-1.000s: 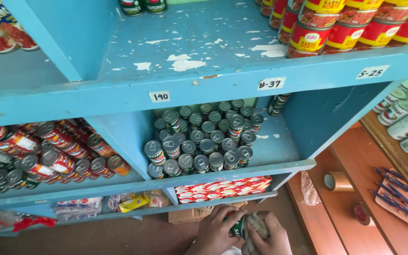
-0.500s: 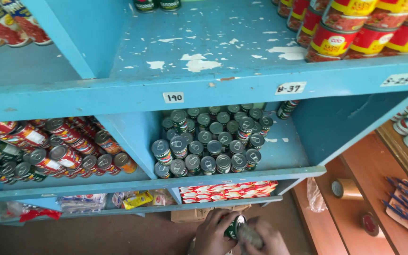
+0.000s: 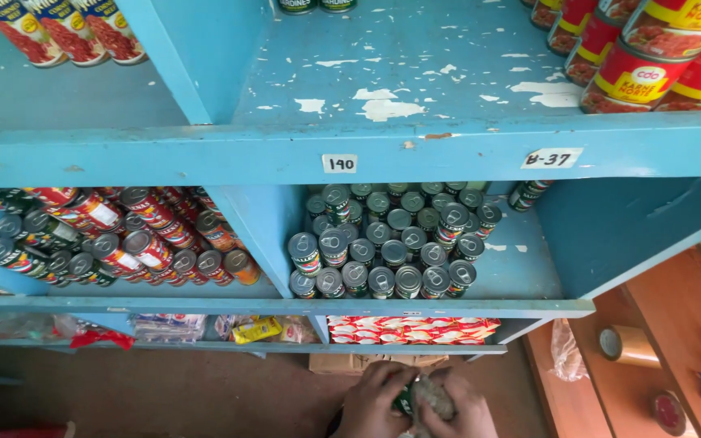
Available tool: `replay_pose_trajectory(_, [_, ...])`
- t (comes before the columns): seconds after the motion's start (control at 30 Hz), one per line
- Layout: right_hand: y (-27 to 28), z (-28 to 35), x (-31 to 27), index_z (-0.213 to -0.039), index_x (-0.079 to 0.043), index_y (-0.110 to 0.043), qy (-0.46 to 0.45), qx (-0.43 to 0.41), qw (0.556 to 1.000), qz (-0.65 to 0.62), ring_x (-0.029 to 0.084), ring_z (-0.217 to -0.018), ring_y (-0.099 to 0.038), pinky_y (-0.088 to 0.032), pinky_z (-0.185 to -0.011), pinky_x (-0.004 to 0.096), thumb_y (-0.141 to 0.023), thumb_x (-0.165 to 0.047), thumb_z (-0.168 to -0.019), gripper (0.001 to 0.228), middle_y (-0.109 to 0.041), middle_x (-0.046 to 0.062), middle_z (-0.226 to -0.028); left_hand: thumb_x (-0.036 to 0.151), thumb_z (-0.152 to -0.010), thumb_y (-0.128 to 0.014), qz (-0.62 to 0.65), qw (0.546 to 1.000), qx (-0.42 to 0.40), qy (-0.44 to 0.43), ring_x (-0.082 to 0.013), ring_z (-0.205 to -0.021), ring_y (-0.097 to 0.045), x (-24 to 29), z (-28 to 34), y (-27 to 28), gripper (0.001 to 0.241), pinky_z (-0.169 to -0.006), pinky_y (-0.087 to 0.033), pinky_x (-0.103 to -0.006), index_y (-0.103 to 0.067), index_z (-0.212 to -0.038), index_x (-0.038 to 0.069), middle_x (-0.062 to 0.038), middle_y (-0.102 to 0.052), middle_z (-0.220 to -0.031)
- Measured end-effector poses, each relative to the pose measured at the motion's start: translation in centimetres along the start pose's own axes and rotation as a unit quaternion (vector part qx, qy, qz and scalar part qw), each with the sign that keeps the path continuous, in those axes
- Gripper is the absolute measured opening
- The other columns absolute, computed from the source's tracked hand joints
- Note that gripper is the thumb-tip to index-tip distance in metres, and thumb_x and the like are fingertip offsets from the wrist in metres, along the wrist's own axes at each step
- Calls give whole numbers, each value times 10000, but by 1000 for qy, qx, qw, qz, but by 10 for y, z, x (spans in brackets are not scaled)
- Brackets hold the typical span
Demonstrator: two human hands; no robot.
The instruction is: Wiping canned goods with a cloth and organizing them on the grocery store shelves.
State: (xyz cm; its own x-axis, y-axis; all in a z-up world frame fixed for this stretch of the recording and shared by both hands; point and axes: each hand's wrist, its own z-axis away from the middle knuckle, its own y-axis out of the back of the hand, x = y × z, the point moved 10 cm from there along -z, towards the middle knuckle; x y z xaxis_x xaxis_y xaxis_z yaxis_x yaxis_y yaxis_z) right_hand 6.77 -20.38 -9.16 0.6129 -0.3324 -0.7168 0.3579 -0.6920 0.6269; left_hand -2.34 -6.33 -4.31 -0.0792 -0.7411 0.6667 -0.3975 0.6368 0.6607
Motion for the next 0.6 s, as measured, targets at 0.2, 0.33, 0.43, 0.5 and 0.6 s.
replay_pose_trajectory(0.2, [6,-23,15,-1074,-192,-701,-119,-5,993,21,191,-725,-780,-615,-667,314,-818,-324,-741,377,-772,12,-884,132,-589,-847,-78,990,94,-72,-239,-1009,-653,31,-17,51,656,-759,-557,-373,-708,-1225,214,-25,-647,-1128])
replay_pose_trajectory(0.33, [8,-32,-24,-1071,-122,-728,39,6,999,-25,236,-826,-747,-601,-756,318,-841,-210,-653,442,-764,61,-985,164,-607,-856,-58,993,77,-64,-255,-1049,-642,20,-28,45,680,-786,-552,-373,-682,-1263,189,-40,-632,-1195])
replay_pose_trajectory(0.43, [27,-48,-16,-1065,-133,-714,-8,43,999,11,230,-769,-736,-592,-707,326,-837,-222,-670,423,-747,45,-942,178,-617,-822,-108,985,43,-126,-255,-1088,-607,35,-39,46,707,-766,-531,-381,-656,-1303,186,-42,-609,-1224])
replay_pose_trajectory(0.5, [41,-47,-15,-1009,-138,-711,-41,71,996,35,210,-685,-716,-573,-644,318,-826,-214,-696,342,-735,19,-880,139,-596,-799,-140,978,30,-151,-245,-1091,-593,46,-43,49,770,-736,-520,-381,-635,-1346,205,-30,-597,-1235])
replay_pose_trajectory(0.6, [49,-53,-46,-1048,-110,-717,11,50,998,33,217,-727,-726,-585,-666,320,-832,-233,-676,408,-750,46,-947,103,-584,-870,-104,980,108,-131,-276,-1057,-642,51,-60,71,725,-797,-580,-398,-683,-1271,238,-55,-635,-1172])
